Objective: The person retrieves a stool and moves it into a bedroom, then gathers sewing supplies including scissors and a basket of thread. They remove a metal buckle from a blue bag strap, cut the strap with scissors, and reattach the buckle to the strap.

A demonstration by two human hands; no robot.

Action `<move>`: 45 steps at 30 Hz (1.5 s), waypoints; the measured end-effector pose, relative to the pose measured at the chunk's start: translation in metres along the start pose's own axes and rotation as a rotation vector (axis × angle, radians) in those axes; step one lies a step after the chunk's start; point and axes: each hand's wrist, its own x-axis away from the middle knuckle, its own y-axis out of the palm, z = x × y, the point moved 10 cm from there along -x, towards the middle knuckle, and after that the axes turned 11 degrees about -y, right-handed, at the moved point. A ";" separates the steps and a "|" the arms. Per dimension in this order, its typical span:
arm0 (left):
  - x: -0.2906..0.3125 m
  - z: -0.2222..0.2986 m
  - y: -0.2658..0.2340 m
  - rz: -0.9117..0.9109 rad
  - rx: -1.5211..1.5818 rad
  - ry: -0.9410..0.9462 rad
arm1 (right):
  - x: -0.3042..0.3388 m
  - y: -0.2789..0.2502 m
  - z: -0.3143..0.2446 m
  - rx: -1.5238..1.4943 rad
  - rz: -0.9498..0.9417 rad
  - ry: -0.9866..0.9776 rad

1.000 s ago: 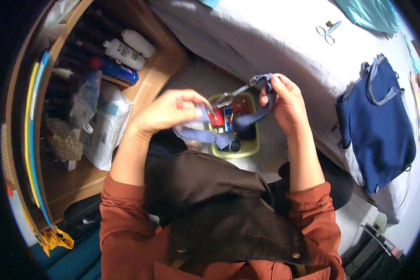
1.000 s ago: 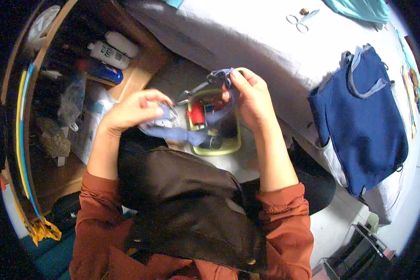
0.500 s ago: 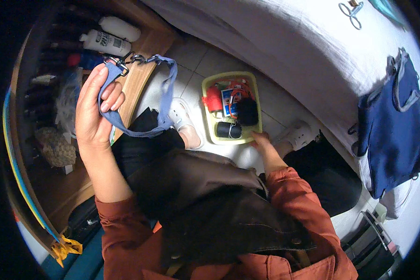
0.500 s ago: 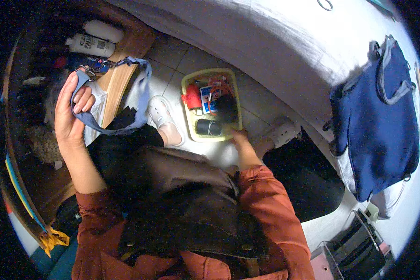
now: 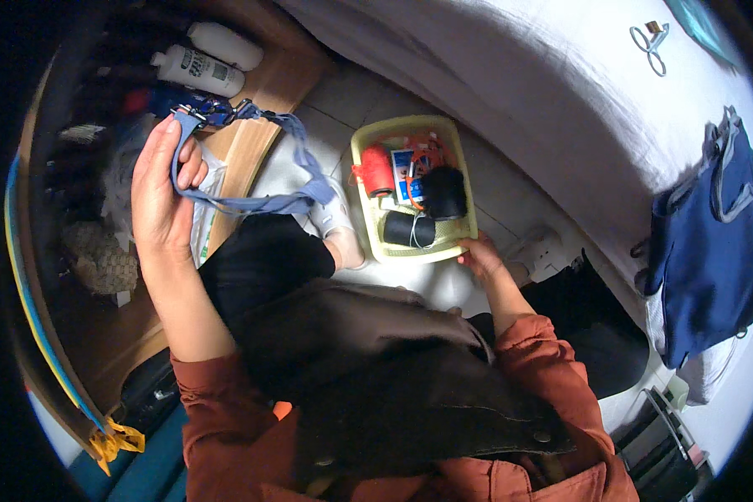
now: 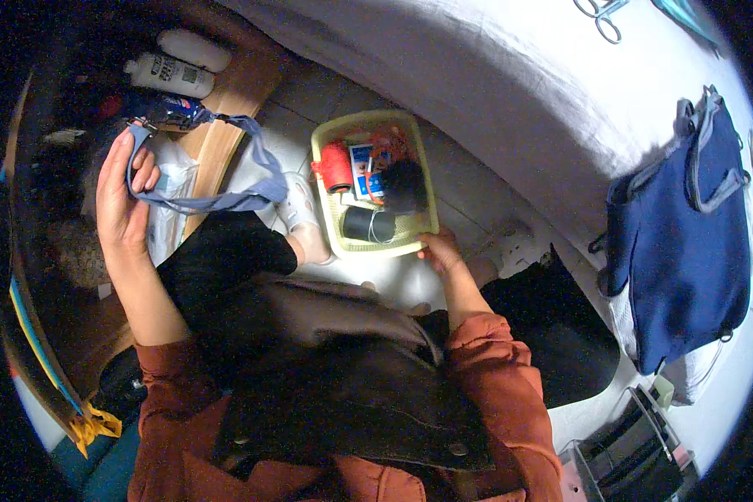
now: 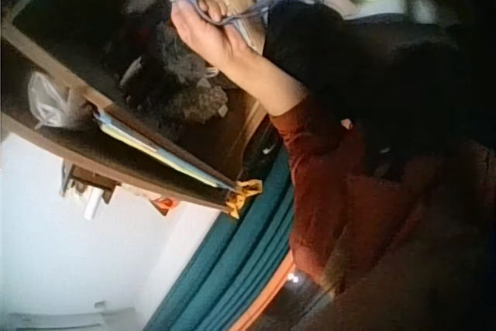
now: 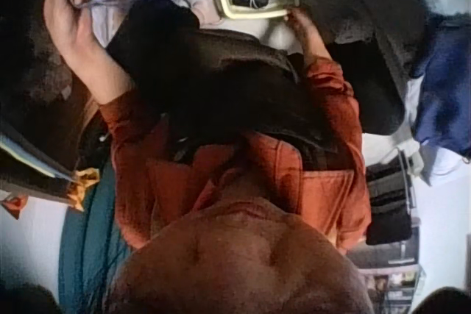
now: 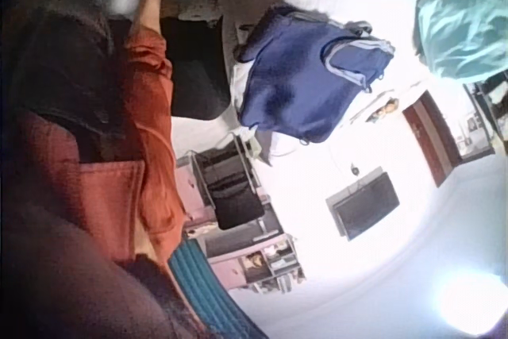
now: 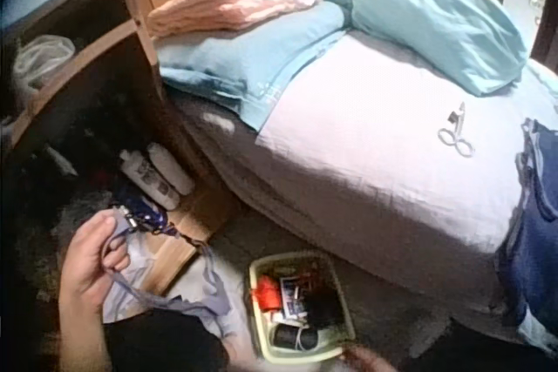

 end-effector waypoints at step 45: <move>0.145 -0.022 0.186 -0.950 -0.133 -0.202 | 0.273 0.204 -0.322 0.427 -0.763 -0.957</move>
